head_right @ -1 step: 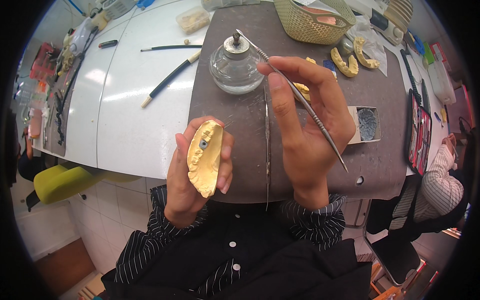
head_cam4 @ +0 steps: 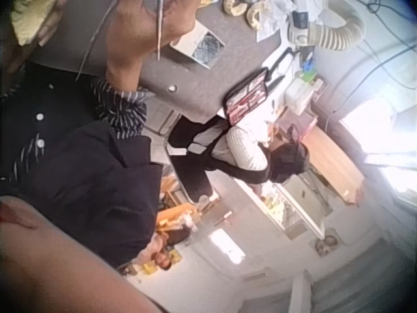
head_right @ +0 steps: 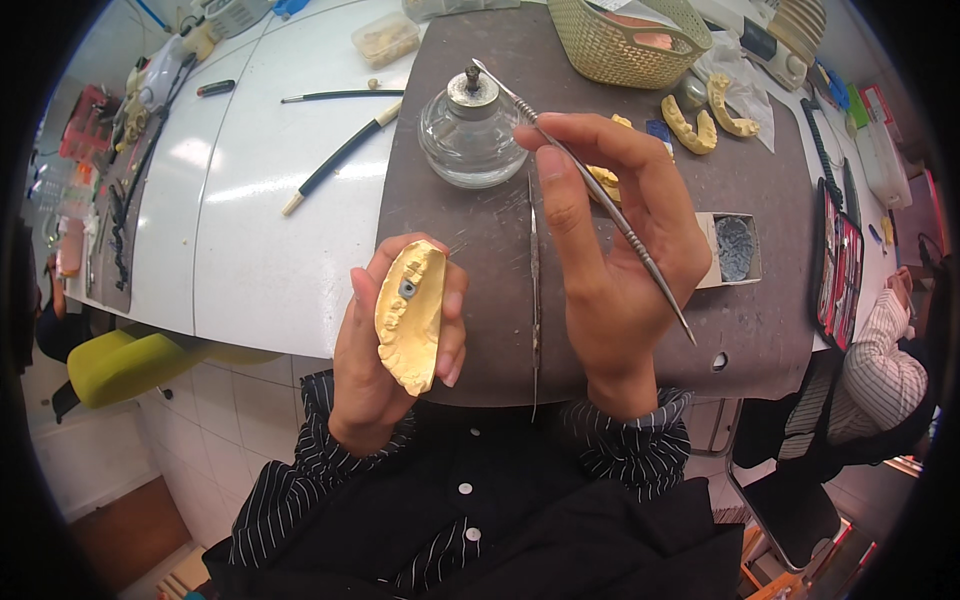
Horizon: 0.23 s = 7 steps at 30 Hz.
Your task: The person holds a yellow dental cast and uses a metal probe to apply and smooth a gray material into a specific tooth socket. They repeatedly dip the tool into a glass jar of liquid and continue shaping the material on the cast.
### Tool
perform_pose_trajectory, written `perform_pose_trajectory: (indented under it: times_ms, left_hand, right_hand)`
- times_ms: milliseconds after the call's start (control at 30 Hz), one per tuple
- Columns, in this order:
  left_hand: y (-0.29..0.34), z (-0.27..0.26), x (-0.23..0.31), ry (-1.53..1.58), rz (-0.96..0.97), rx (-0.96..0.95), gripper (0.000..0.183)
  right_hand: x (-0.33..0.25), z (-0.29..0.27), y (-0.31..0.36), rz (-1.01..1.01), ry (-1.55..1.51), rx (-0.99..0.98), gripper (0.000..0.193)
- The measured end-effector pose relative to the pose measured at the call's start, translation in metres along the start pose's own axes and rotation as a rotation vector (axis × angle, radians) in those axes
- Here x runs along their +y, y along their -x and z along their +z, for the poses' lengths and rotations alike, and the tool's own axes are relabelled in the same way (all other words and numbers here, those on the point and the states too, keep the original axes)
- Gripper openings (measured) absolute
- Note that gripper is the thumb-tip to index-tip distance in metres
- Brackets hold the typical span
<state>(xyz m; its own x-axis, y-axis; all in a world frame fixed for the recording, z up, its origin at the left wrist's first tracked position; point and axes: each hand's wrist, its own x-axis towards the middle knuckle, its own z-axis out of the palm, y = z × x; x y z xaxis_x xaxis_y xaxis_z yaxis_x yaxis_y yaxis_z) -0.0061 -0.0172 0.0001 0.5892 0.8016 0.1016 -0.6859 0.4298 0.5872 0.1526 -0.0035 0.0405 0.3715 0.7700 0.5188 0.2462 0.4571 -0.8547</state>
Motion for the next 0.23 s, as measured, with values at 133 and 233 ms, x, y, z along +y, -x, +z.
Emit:
perform_pose_trajectory:
  times_ms: [133, 233]
  left_hand:
    - [-0.002, 0.016, -0.003, -0.184, 0.003, 0.252, 0.055]
    - [0.0, 0.012, -0.004, -0.257, 0.039, 0.214, 0.059]
  right_hand:
    - [0.0, -0.001, 0.001, 0.003, -0.013, -0.002, 0.017]
    - [0.0, -0.001, 0.0, -0.004, -0.017, -0.012, 0.017]
